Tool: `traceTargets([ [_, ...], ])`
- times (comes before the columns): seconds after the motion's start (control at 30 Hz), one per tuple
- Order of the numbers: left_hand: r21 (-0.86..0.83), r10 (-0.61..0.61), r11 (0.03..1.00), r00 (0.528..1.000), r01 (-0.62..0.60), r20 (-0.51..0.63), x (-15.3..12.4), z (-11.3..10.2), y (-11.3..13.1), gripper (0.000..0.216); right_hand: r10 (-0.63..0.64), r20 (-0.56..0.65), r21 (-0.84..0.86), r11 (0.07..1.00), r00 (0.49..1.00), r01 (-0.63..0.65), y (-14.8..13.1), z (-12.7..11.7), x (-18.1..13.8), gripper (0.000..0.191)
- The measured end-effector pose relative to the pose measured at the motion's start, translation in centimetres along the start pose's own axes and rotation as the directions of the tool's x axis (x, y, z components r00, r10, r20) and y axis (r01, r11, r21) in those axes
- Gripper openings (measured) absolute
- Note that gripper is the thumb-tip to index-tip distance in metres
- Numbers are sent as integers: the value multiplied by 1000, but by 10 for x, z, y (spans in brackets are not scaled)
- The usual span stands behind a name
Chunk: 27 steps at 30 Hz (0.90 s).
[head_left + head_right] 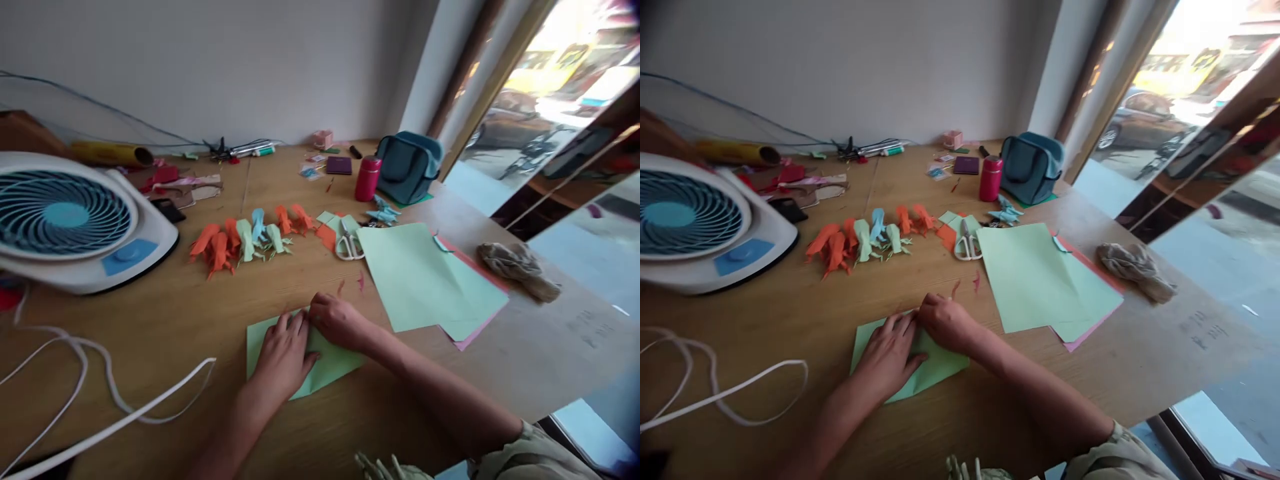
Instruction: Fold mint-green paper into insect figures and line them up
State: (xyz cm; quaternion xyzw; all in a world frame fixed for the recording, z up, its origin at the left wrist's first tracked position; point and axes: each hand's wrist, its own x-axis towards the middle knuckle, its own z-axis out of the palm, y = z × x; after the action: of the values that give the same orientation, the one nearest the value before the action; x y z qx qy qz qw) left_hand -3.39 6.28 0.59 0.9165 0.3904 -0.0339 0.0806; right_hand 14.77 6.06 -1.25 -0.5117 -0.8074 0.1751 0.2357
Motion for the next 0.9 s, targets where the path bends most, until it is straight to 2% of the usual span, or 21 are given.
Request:
traceTargets([
  [0.17,-15,-8,1000,1000,8,3,-2,-4,2,53,110,-71,181,979,991,-95,4,-2,21,22],
  [0.37,-18,-47,999,999,47,-11,-2,-4,4,47,181,-150,254,957,972,-139,0,25,42,21],
  [0.57,12,-40,999,999,40,-11,-3,3,6,47,60,-133,223,974,989,-29,5,31,34,19],
  [0.77,29,-65,998,998,64,21,-9,13,9,63,-28,-90,155,987,996,42,8,34,30,19],
  [0.9,26,-81,996,996,80,33,-18,11,12,60,-64,-66,105,992,996,71,9,37,29,19],
])
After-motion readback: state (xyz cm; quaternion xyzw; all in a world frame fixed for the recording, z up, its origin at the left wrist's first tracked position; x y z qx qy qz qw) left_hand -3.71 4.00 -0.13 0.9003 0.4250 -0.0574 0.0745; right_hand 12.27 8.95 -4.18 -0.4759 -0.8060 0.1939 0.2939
